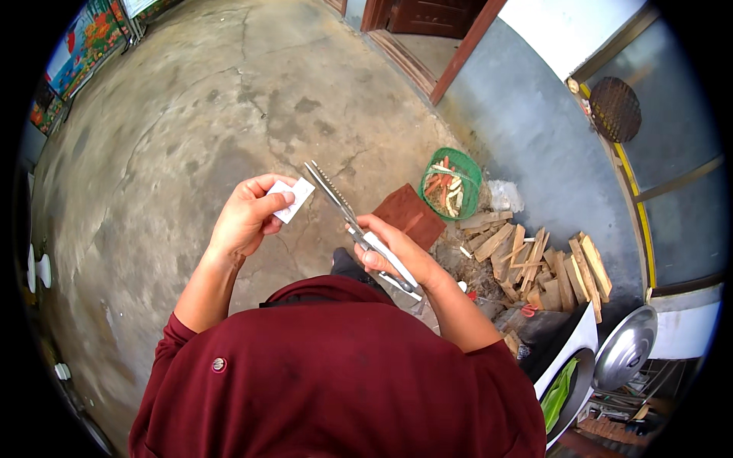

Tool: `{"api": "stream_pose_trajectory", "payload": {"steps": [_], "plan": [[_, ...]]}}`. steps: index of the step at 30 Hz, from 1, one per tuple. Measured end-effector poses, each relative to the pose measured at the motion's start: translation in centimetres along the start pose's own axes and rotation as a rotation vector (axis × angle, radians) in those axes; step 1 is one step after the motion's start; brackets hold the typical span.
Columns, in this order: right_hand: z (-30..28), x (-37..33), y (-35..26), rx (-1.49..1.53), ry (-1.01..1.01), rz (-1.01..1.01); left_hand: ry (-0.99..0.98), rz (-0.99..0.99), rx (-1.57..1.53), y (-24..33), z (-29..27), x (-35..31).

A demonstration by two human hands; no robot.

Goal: The person retrieves blister packs of pills from a plastic container in a kitchen, walks to an outdoor courtyard, and uses scissors to cut the packs into smaller sections. They then return to the kitchen and place the cut packs back into the container.

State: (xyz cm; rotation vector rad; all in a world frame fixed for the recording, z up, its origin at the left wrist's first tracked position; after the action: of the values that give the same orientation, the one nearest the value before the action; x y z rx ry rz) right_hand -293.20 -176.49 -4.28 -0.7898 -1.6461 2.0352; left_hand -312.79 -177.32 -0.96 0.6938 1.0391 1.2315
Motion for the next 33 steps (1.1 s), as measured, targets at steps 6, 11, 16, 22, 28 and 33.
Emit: {"api": "stream_pose_trajectory", "payload": {"steps": [6, 11, 16, 22, 28, 33], "plan": [[-5.9, 7.9, -1.2, -0.066, -0.060, 0.102, -0.025, -0.064, 0.065, 1.7, -0.9, 10.3], [-13.2, 15.2, -2.5, -0.113, -0.055, -0.004, -0.016, -0.132, 0.142, 5.3, -0.3, 20.5], [-20.0, 22.0, -5.5, -0.049, -0.061, -0.012, -0.047, -0.178, 0.232, 9.1, 0.7, 30.8], [-26.6, 29.6, -7.6, -0.028, -0.049, -0.062, -0.074, -0.210, 0.225, 11.5, 0.6, 40.8], [-32.9, 37.3, -7.7, 0.097, 0.151, 0.064, -0.152, -0.217, 0.188, 13.9, -1.1, 51.7], [-39.8, 45.9, -10.7, 0.285, 0.325, -0.099, -0.259, -0.183, -0.012, 17.2, -3.2, 63.5]]}}
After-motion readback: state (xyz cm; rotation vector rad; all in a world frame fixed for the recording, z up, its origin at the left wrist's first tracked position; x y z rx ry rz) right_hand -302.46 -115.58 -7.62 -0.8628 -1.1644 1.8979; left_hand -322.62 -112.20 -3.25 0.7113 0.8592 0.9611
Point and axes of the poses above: each hand's wrist, its own x-axis towards the middle knuckle, its own z-axis out of the palm, y = z × x, the point moved 7 cm from there along x, towards the middle knuckle, and after that the axes turned 2 degrees about y, right-handed, at the moved point
